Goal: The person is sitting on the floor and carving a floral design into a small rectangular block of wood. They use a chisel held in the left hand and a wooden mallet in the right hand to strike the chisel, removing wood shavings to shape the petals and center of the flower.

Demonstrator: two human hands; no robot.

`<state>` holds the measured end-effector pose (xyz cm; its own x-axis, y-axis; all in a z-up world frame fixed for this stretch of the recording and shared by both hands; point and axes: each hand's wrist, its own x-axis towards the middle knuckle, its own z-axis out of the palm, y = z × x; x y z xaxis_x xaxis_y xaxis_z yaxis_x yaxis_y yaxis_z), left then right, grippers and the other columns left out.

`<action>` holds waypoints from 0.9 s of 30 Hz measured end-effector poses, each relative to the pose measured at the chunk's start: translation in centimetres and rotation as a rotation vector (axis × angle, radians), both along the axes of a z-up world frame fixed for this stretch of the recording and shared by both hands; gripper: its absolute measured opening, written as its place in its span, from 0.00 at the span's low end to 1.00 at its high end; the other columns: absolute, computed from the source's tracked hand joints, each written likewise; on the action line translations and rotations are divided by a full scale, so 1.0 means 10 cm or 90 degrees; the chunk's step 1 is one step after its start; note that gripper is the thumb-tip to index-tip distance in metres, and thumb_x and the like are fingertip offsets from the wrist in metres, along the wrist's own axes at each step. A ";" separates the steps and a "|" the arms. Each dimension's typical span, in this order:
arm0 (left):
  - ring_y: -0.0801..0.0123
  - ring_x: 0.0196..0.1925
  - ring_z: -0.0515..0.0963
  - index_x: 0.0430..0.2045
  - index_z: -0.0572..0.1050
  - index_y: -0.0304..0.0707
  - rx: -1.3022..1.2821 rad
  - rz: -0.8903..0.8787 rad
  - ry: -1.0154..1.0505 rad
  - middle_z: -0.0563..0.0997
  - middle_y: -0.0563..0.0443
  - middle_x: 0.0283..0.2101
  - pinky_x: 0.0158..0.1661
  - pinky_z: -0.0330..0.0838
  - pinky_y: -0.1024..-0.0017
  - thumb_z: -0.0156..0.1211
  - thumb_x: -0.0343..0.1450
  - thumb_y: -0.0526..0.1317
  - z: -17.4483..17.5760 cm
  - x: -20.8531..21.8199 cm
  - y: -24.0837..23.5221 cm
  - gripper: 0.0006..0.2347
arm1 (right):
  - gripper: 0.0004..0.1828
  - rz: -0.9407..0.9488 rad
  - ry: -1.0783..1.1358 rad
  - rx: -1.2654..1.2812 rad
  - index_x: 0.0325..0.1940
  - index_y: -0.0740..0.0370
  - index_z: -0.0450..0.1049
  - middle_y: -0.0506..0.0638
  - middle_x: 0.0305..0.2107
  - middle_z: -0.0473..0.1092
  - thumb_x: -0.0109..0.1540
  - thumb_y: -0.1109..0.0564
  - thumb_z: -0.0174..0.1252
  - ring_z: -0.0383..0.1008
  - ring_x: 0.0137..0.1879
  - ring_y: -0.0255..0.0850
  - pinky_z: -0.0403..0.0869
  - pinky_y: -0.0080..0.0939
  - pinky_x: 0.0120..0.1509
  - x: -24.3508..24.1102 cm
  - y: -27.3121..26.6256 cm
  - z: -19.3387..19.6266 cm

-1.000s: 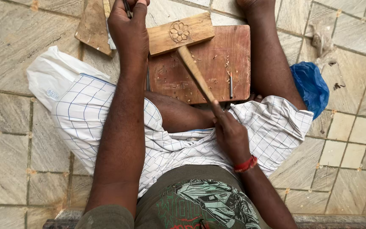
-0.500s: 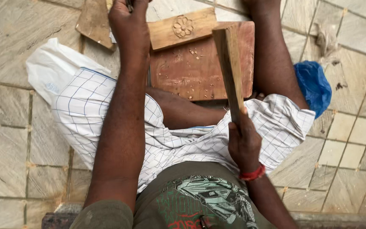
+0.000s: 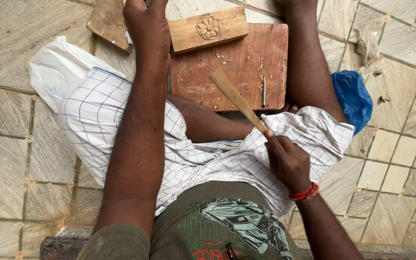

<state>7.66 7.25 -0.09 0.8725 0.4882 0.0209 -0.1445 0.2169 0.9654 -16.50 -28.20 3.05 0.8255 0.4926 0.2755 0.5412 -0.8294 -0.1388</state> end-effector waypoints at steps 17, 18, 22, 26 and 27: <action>0.75 0.38 0.77 0.30 0.76 0.35 -0.066 0.000 -0.041 0.77 0.56 0.31 0.46 0.77 0.68 0.69 0.70 0.39 0.02 -0.05 0.06 0.08 | 0.29 0.023 0.094 -0.092 0.72 0.49 0.66 0.51 0.33 0.76 0.67 0.58 0.62 0.71 0.23 0.34 0.70 0.35 0.20 0.03 0.03 -0.06; 0.75 0.38 0.78 0.30 0.76 0.36 -0.059 -0.002 -0.029 0.78 0.56 0.31 0.46 0.77 0.68 0.69 0.70 0.39 0.03 -0.06 0.06 0.08 | 0.30 -0.009 0.144 -0.160 0.72 0.52 0.68 0.52 0.32 0.76 0.65 0.58 0.63 0.70 0.20 0.35 0.69 0.35 0.18 0.05 0.05 -0.06; 0.73 0.40 0.78 0.31 0.76 0.34 -0.104 -0.005 -0.056 0.79 0.54 0.33 0.47 0.77 0.66 0.69 0.71 0.38 0.04 -0.12 0.12 0.08 | 0.32 -0.024 0.002 0.033 0.76 0.56 0.63 0.51 0.32 0.74 0.68 0.58 0.63 0.71 0.28 0.41 0.70 0.43 0.28 0.03 0.07 0.03; 0.72 0.40 0.80 0.32 0.78 0.33 -0.135 -0.035 -0.076 0.82 0.52 0.34 0.49 0.77 0.66 0.67 0.72 0.38 0.09 -0.08 0.08 0.06 | 0.32 -0.057 0.007 -0.006 0.74 0.53 0.65 0.51 0.32 0.75 0.65 0.59 0.65 0.71 0.25 0.41 0.70 0.44 0.26 -0.09 -0.02 0.11; 0.71 0.40 0.80 0.32 0.78 0.33 -0.135 -0.060 -0.084 0.82 0.51 0.34 0.50 0.76 0.67 0.67 0.73 0.37 0.11 -0.07 0.06 0.06 | 0.32 -0.086 0.021 -0.041 0.72 0.52 0.66 0.51 0.30 0.76 0.64 0.59 0.66 0.71 0.23 0.41 0.69 0.45 0.25 -0.10 -0.06 0.12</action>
<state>6.92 7.85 1.02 0.9110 0.4102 0.0436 -0.2359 0.4314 0.8708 -17.54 -28.76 4.27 0.8934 0.3927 0.2185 0.4205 -0.9020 -0.0983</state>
